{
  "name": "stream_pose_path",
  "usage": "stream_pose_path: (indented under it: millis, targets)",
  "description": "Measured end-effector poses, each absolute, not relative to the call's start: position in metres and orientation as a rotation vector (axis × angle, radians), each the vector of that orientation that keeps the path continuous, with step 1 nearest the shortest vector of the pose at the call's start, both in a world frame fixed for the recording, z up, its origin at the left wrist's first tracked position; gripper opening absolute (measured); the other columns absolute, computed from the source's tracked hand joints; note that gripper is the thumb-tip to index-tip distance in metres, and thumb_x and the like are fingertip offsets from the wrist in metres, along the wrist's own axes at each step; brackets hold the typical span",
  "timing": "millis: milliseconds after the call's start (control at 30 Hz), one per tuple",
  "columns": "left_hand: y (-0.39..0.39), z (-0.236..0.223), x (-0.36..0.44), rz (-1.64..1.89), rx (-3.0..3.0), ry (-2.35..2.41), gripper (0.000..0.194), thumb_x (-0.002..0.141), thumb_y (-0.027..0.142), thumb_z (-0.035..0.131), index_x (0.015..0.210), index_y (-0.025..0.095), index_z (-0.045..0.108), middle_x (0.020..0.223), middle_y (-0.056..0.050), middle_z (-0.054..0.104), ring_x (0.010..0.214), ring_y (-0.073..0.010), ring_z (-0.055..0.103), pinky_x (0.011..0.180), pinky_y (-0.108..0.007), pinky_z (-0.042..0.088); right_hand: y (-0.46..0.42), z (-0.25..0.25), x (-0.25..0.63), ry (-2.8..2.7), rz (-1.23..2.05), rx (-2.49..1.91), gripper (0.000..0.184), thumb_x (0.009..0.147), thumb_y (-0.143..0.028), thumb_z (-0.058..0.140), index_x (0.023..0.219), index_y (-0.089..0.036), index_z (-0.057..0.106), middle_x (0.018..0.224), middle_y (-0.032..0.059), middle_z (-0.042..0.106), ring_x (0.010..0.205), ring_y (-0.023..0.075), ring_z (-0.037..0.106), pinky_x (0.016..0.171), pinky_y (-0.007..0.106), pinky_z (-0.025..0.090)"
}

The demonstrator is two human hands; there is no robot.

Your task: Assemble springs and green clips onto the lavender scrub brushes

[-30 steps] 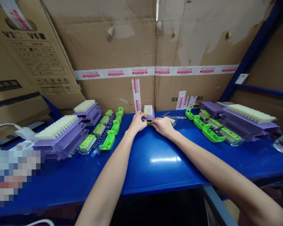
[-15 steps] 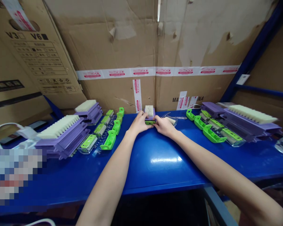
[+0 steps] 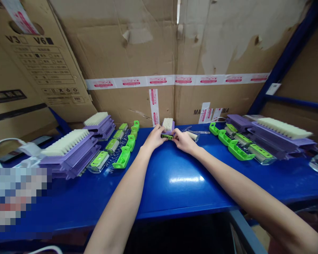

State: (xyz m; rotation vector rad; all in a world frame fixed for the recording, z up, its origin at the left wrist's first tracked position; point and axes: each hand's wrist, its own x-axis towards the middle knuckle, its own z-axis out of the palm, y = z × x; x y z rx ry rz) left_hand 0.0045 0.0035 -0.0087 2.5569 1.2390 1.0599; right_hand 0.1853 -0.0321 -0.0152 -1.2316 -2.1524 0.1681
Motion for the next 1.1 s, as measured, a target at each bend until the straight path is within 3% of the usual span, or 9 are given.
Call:
stream_pose_path:
  millis: [267, 533, 800, 967, 1100]
  targets:
    - [0.0, -0.008, 0.007, 1.049, 2.578, 1.282, 0.037, 0.061, 0.031, 0.08, 0.085, 0.017, 0.055, 0.093, -0.001, 0.049, 0.087, -0.0184, 0.055, 0.08, -0.03, 0.048, -0.035, -0.014, 0.181, -2.185, 0.16, -1.264, 0.023, 0.083, -0.009, 0.053, 0.103, -0.019, 0.049, 0.081, 0.0022, 0.068, 0.078, 0.0167, 0.065, 0.067, 0.022, 0.043]
    - [0.001, -0.01, 0.009, 0.995, 2.601, 1.31, 0.024, 0.071, 0.019, 0.073, 0.09, 0.018, 0.058, 0.098, -0.003, 0.051, 0.092, -0.0174, 0.057, 0.086, -0.03, 0.048, -0.04, -0.004, 0.178, -2.214, -0.055, -1.599, 0.026, 0.088, -0.015, 0.048, 0.114, -0.017, 0.048, 0.096, 0.0088, 0.07, 0.087, 0.0214, 0.066, 0.069, 0.025, 0.043]
    - [-0.006, -0.008, 0.017, 0.871, 2.697, 1.505, 0.017, 0.082, 0.022, 0.063, 0.097, 0.019, 0.057, 0.104, -0.005, 0.051, 0.1, -0.0195, 0.056, 0.083, -0.03, 0.049, -0.041, -0.003, 0.176, -2.205, -0.162, -1.751, 0.028, 0.09, -0.023, 0.047, 0.118, -0.017, 0.046, 0.102, 0.0102, 0.069, 0.092, 0.0236, 0.066, 0.069, 0.027, 0.045]
    - [-0.01, -0.005, 0.019, 0.785, 2.74, 1.609, 0.016, 0.086, 0.022, 0.056, 0.102, 0.021, 0.055, 0.109, -0.006, 0.051, 0.105, -0.0205, 0.054, 0.079, -0.029, 0.049, -0.046, -0.004, 0.174, -2.201, -0.308, -1.651, 0.025, 0.094, -0.031, 0.04, 0.11, -0.015, 0.05, 0.098, 0.0106, 0.068, 0.084, 0.0223, 0.065, 0.065, 0.028, 0.043]
    - [-0.015, -0.002, 0.019, 0.687, 2.766, 1.674, 0.014, 0.09, 0.021, 0.048, 0.103, 0.022, 0.054, 0.111, -0.006, 0.051, 0.107, -0.0203, 0.052, 0.071, -0.027, 0.049, -0.066, 0.007, 0.157, -2.28, -0.552, -1.23, 0.028, 0.095, -0.027, 0.033, 0.094, -0.014, 0.058, 0.089, 0.0112, 0.067, 0.082, 0.0201, 0.062, 0.067, 0.029, 0.042]
